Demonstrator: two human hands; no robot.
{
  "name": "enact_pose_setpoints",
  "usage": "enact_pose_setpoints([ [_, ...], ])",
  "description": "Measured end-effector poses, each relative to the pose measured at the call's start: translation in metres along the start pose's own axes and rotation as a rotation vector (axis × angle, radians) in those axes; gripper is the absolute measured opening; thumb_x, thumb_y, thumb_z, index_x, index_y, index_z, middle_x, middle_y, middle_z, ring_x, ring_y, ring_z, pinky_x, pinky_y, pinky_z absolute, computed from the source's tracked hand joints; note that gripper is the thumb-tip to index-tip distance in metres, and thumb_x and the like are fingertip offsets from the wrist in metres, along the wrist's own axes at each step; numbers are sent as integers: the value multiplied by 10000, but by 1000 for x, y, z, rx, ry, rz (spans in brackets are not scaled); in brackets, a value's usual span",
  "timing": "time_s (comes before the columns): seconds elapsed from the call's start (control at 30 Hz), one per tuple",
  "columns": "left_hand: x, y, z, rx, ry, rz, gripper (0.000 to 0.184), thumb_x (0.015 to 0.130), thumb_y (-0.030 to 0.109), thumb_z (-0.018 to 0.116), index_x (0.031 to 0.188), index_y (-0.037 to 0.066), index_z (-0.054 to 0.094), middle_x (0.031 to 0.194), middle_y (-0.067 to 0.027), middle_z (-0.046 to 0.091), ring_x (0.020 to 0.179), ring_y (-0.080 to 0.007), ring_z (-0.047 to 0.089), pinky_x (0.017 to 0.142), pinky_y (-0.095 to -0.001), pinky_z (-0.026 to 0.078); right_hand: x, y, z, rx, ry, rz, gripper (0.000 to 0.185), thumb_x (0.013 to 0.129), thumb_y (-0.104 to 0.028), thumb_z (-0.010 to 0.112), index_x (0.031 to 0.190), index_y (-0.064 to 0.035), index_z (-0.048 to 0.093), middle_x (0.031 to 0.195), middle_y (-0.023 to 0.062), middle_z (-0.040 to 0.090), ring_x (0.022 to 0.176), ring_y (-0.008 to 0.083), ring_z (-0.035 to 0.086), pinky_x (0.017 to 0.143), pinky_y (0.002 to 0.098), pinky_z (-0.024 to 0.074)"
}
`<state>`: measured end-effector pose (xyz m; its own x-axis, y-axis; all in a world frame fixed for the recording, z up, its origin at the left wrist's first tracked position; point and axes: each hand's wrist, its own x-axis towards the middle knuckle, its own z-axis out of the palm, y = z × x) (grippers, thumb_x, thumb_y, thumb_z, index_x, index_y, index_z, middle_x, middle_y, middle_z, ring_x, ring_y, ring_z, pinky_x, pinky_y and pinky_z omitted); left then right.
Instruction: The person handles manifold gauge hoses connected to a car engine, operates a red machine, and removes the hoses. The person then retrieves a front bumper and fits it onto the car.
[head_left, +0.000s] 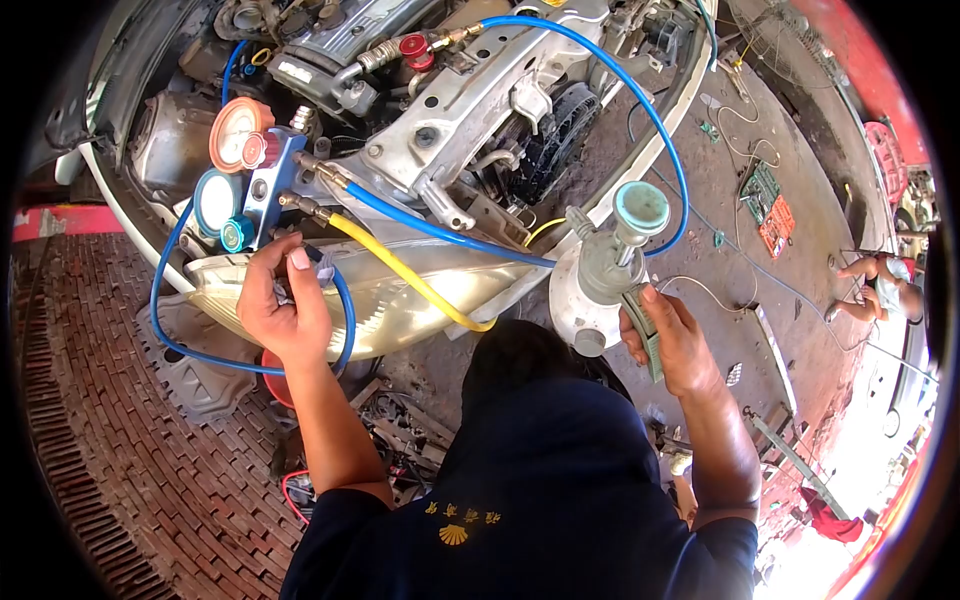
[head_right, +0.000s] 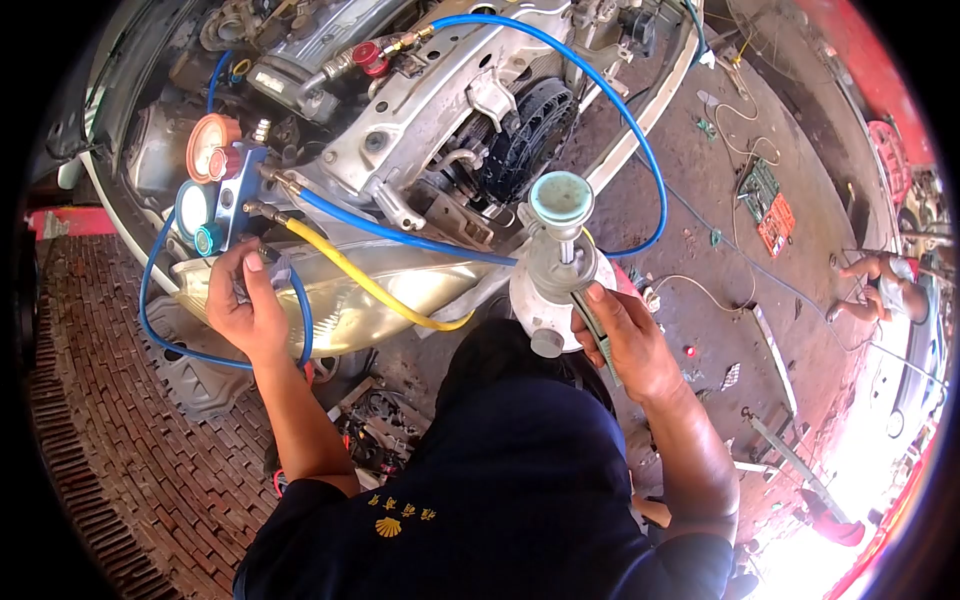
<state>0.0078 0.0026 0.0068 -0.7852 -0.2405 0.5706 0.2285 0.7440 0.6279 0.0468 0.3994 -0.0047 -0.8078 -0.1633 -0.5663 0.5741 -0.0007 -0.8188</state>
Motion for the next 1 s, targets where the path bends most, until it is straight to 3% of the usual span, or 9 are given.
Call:
enact_pose_setpoints([
  [0.3, 0, -1, 0, -5, 2, 7, 170, 993, 103, 635, 1041, -51, 690, 956, -76, 726, 798, -97, 602, 726, -225, 473, 1, 5, -3, -97, -26, 14, 502, 1070, -439, 465, 835, -16, 594, 663, 37, 514, 569, 116, 463, 535, 279, 377],
  [0.37, 0, -1, 0, -1, 3, 9, 172, 993, 104, 634, 1041, -52, 690, 955, -78, 727, 799, -99, 604, 727, -227, 475, 3, 8, -6, -51, -20, 27, 482, 1077, -386, 520, 860, 28, 641, 678, 57, 559, 563, 115, 491, 533, 281, 402],
  [0.67, 1, 1, 0, 12, -9, -15, 198, 993, 125, 638, 1046, -58, 689, 964, -89, 730, 811, -110, 613, 736, -236, 485, 0, 1, -6, -83, -38, 54, 522, 1059, -475, 491, 869, -7, 617, 678, 53, 540, 582, 123, 481, 539, 280, 390],
  [0.73, 3, 1, 4, 5, 46, 41, 184, 958, 122, 666, 1022, -44, 712, 799, -57, 683, 649, -96, 559, 612, -242, 443, -1, 3, -5, -67, -29, 52, 524, 1058, -479, 496, 873, -5, 619, 683, 55, 543, 585, 124, 482, 541, 279, 393],
  [0.87, 4, 0, 4, 16, 55, 85, 187, 960, 126, 667, 1023, -45, 710, 816, -63, 692, 659, -100, 564, 620, -246, 451, -1, 6, -5, -52, -27, 51, 509, 1058, -464, 509, 882, 0, 624, 693, 61, 550, 592, 125, 488, 545, 278, 401],
  [0.93, 1, 3, -1, 35, -32, -23, 198, 995, 128, 633, 1052, -55, 686, 967, -95, 732, 833, -133, 637, 757, -256, 502, -1, 7, -6, -48, -35, 42, 508, 1066, -461, 500, 885, -2, 622, 694, 57, 551, 596, 122, 489, 542, 274, 398],
  [1.0, 4, 3, 1, 23, 2, 30, 196, 979, 127, 647, 1043, -53, 694, 933, -96, 730, 781, -135, 629, 721, -261, 501, -1, 8, -6, -45, -40, 25, 507, 1074, -457, 490, 889, -3, 620, 696, 54, 551, 599, 119, 490, 538, 270, 396],
])
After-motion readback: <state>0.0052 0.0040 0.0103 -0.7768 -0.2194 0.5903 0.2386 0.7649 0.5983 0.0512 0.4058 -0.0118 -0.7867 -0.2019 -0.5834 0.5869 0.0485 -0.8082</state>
